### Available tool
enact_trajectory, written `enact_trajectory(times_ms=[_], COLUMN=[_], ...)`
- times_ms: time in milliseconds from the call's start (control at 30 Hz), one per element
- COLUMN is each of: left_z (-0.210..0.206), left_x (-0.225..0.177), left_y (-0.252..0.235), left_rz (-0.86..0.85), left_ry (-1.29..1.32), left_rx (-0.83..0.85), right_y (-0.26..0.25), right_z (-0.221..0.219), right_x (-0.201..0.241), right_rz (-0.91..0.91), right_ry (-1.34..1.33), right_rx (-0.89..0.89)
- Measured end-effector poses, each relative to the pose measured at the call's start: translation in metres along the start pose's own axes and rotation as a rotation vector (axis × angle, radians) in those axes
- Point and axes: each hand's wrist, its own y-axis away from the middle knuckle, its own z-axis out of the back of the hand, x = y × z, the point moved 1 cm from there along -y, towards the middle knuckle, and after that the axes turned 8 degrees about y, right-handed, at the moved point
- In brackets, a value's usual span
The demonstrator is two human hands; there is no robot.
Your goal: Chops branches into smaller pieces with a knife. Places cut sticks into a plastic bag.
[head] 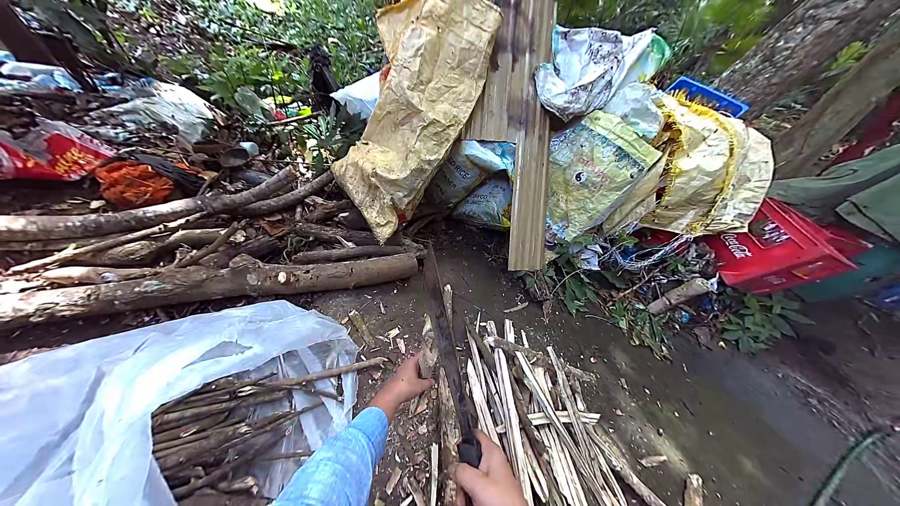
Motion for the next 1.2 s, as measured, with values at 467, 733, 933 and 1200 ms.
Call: enact_trajectory(times_ms=[467, 733, 933, 1200], left_z=[-0.001, 0.003, -0.015, 0.008], left_x=[-0.008, -0.004, -0.022, -0.037], left_y=[-0.009, 0.004, 0.113, 0.157], left_rz=[0.05, 0.083, 0.026, 0.13], left_ry=[-0.063, -0.03, 0.51, 0.391], left_rx=[-0.003, -0.036, 0.062, -0.147], right_y=[0.016, -0.013, -0.021, -0.074], right_z=[0.007, -0.006, -0.035, -0.043], right_x=[0.025, 0.011, 0.007, -0.104], right_rz=[0.301, -0.08, 0.175, 0.02], right_ry=[0.338, 0.425, 0.238, 0.298], right_rx=[-0.38, -0.094, -0.169, -0.332])
